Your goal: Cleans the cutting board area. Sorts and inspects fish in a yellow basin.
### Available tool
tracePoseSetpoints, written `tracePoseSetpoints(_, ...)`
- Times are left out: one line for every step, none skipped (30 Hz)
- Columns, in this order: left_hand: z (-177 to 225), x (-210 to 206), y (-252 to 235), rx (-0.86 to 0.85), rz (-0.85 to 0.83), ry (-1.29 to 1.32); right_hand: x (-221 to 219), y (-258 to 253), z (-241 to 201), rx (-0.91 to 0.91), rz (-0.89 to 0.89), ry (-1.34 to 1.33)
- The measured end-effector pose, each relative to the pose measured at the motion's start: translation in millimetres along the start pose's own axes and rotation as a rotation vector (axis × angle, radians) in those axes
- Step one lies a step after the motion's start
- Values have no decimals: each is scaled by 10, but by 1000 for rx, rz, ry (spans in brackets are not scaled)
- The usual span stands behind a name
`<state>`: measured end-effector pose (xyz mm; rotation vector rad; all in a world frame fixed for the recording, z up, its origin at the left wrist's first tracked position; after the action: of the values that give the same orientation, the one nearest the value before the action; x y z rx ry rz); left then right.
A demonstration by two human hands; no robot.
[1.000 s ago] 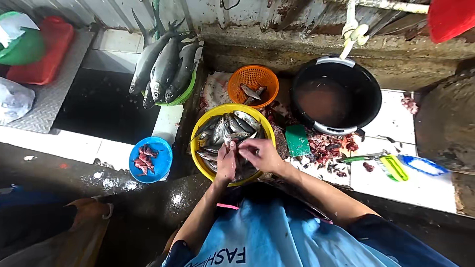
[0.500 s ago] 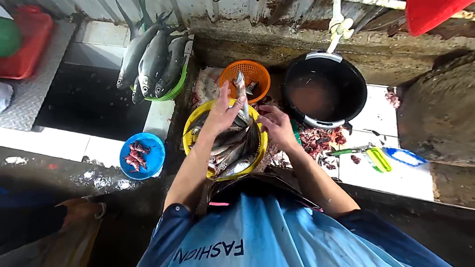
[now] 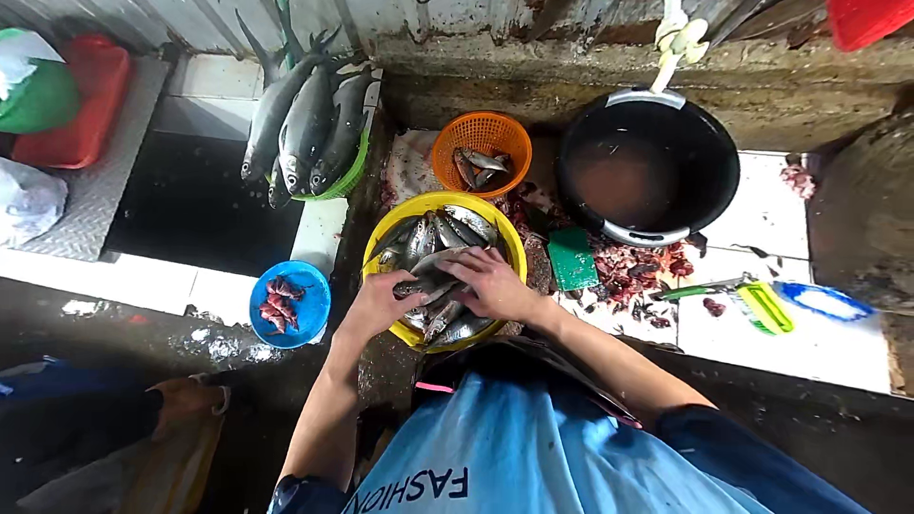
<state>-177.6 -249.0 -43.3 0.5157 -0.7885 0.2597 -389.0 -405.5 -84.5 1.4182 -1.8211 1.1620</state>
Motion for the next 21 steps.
tracePoseSetpoints(44, 58, 51, -55, 49, 182, -34, -71, -36, 36, -2, -69)
tracePoseSetpoints(79, 67, 82, -99, 76, 409, -59, -121, -75, 60, 23, -164)
tracePoseSetpoints(112, 27, 88, -113, 78, 654, -68, -165, -115, 71, 58, -268)
tracePoseSetpoints(150, -56, 75, -93, 49, 884, -64, -201, -150, 69, 96, -354)
tracePoseSetpoints(210, -169, 55, -25, 1, 1081, -53, -221, -177, 47, 136, -397)
tracePoseSetpoints(288, -288, 28, 71, -22, 1211, -34, -223, -189, -4, 184, -393)
tracePoseSetpoints(352, -405, -3, 161, 8, 1247, -8, -215, -178, -74, 263, -378)
tracePoseSetpoints(390, -511, -39, 199, 65, 1186, 33, -201, -141, -151, 348, -395)
tracePoseSetpoints(400, -589, -76, 163, 118, 1046, 112, -190, -85, -231, 387, -463)
tracePoseSetpoints(411, -628, -94, 108, 167, 819, 205, -184, -19, -302, 391, -582)
tracePoseSetpoints(431, -645, -88, 50, 200, 568, 286, -171, 41, -356, 379, -716)
tracePoseSetpoints(467, -664, -76, -2, 211, 366, 347, -149, 81, -388, 369, -826)
tracePoseSetpoints(510, -682, -60, -29, 193, 220, 391, -119, 104, -399, 360, -884)
tracePoseSetpoints(558, -700, -45, -41, 175, 129, 422, -85, 118, -401, 350, -894)
tracePoseSetpoints(604, -715, -32, -39, 162, 78, 441, -50, 129, -396, 347, -883)
tracePoseSetpoints(638, -723, -28, -30, 154, 51, 450, -21, 138, -386, 351, -874)
tracePoseSetpoints(653, -728, -31, -23, 148, 36, 450, 2, 145, -379, 355, -877)
tracePoseSetpoints(658, -726, -38, -20, 143, 25, 442, 18, 150, -382, 355, -877)
tracePoseSetpoints(656, -720, -50, -22, 139, 21, 429, 29, 157, -394, 356, -866)
tracePoseSetpoints(659, -729, -62, -22, 129, 22, 415, 54, 167, -409, 357, -847)
tracePoseSetpoints(681, -771, -67, -23, 114, 22, 416, 116, 169, -426, 353, -790)
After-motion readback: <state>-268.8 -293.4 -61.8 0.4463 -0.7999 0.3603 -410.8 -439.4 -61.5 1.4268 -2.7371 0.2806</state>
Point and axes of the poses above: each hand's wrist, its own y-axis away from the middle knuckle, its own x-axis out of the back of the hand, z = x × y, the point moved 1 cm from there along -y, towards the middle knuckle, and after that the axes turned 15 degrees about x, right-handed, at the moved point
